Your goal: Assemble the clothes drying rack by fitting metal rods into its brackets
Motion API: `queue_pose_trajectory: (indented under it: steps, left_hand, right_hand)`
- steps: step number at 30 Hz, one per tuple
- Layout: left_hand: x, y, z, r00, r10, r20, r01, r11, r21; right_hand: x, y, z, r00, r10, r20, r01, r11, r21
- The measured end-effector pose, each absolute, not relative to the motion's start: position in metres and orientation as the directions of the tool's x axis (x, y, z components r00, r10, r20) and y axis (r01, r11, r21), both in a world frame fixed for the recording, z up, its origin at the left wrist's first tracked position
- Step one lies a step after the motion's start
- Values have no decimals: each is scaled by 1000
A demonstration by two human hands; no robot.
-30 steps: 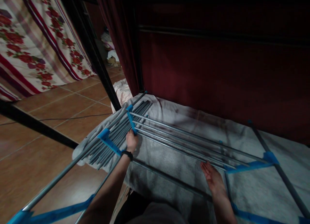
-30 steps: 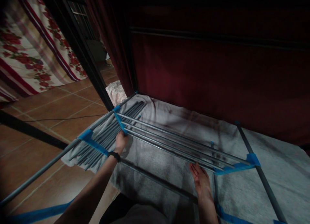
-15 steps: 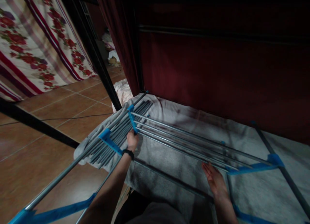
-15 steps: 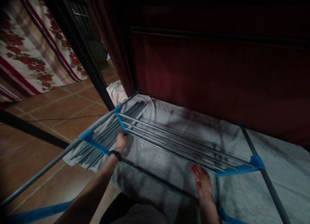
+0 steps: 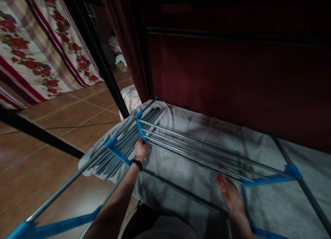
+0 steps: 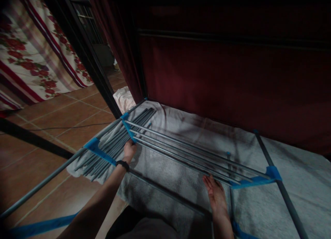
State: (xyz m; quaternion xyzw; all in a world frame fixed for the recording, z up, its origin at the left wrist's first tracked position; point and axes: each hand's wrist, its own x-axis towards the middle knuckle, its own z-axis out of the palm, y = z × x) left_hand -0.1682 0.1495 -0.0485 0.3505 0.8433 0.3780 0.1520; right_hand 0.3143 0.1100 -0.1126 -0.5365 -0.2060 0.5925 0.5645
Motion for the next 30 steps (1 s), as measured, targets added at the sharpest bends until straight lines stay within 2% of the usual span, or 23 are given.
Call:
queue_pose_trajectory:
  steps: [5, 30]
  left_hand:
    - [-169, 150, -49, -701, 713, 28, 508, 471, 721]
    - [-169, 150, -43, -684, 729, 19, 518, 467, 716]
  right_hand:
    - [313, 109, -112, 223, 881, -416, -485, -270, -832]
    - [317, 111, -117, 207, 894, -397, -442, -277, -853]
